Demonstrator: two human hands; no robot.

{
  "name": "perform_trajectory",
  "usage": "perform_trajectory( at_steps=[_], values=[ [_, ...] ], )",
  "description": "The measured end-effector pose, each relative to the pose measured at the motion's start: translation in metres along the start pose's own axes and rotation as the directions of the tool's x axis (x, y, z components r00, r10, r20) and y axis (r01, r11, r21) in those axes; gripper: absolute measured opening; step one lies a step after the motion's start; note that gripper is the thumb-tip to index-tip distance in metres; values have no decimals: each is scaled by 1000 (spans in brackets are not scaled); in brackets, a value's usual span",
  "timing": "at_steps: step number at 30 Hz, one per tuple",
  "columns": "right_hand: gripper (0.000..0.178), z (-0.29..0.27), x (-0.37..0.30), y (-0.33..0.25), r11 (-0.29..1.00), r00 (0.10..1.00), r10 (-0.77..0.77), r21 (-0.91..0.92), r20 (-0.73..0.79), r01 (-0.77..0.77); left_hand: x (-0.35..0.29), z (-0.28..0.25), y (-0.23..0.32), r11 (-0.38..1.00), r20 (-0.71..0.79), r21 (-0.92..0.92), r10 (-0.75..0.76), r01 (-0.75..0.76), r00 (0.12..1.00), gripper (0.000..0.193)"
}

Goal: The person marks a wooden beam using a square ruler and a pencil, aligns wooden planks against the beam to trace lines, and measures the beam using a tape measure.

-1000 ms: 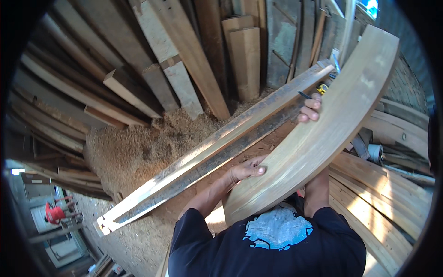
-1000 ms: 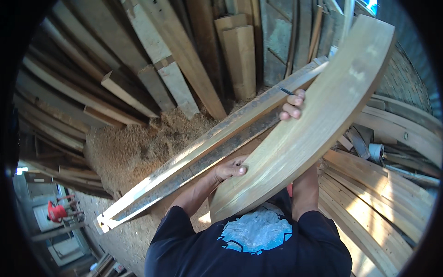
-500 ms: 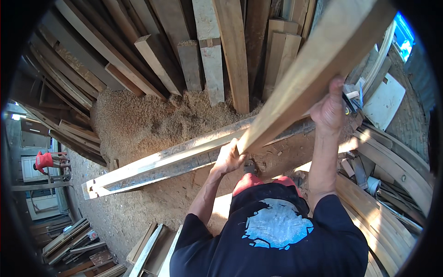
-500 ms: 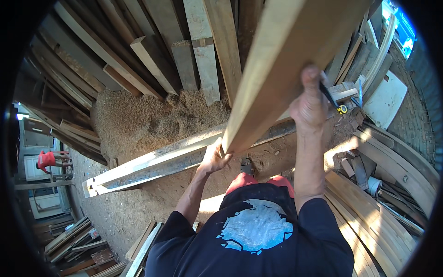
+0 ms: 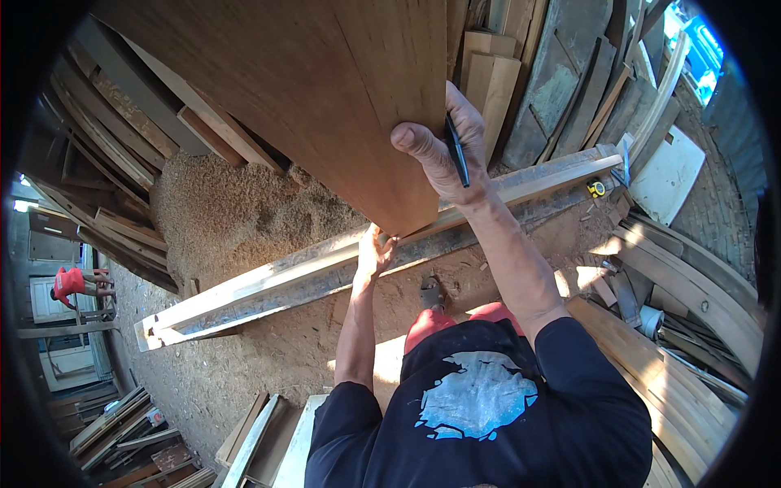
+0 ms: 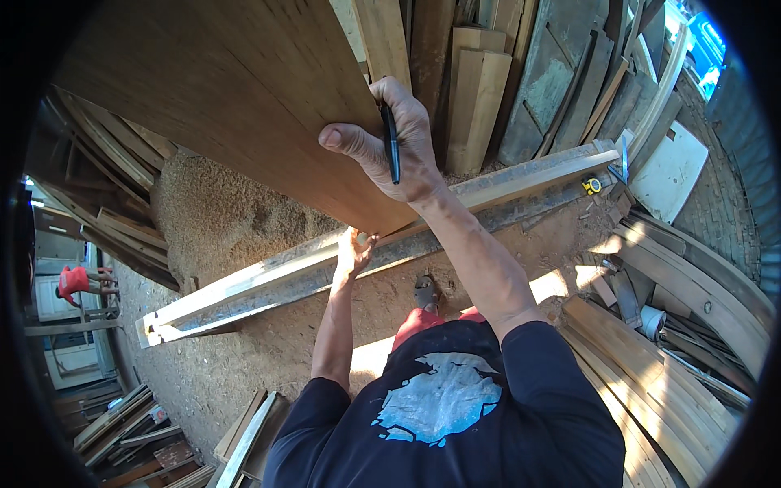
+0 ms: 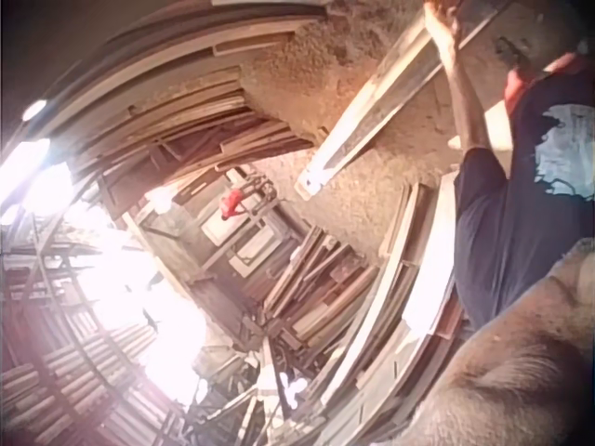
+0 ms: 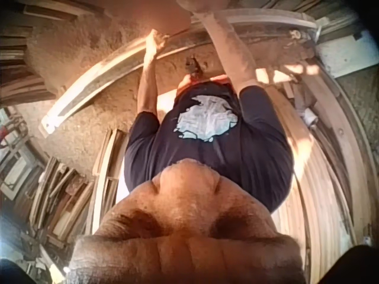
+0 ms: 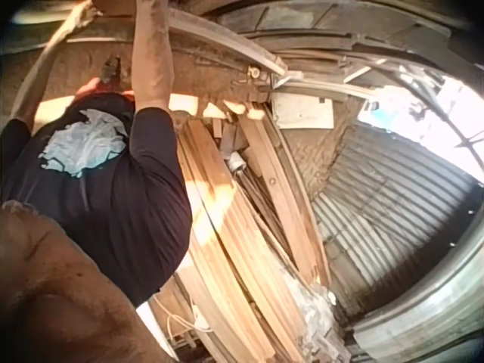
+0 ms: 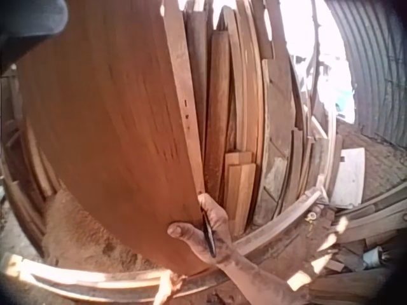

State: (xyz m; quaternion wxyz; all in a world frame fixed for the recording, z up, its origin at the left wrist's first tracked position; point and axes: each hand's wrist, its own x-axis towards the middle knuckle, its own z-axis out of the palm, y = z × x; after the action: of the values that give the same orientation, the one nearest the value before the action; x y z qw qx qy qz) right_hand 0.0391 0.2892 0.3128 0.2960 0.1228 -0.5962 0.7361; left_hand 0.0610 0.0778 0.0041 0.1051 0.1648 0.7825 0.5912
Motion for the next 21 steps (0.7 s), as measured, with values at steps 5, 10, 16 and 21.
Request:
perform_trajectory(
  at_steps=[5, 10, 16, 21],
  values=[
    [59, -11, -3, 10, 999, 1000, 3, -37, -25, -4, 1, 9, -13, 990, 62, 100, -102, 96, 993, 43],
    [56, -4, -1, 15, 999, 999, -33, -36, -32, 32, 4, 13, -35, 778, 12, 625, -80, 55, 997, 53],
    [52, -8, 1, 10, 999, 998, -35, 5, -54, 36, 16, 9, -26, 837, 83, 535, -189, 116, 979, 34],
    [52, -3, -1, 12, 1000, 998, -30, -10, -53, 30, 11, 1, -33, 834, 112, 541, -202, 111, 973, 41]
  ],
)
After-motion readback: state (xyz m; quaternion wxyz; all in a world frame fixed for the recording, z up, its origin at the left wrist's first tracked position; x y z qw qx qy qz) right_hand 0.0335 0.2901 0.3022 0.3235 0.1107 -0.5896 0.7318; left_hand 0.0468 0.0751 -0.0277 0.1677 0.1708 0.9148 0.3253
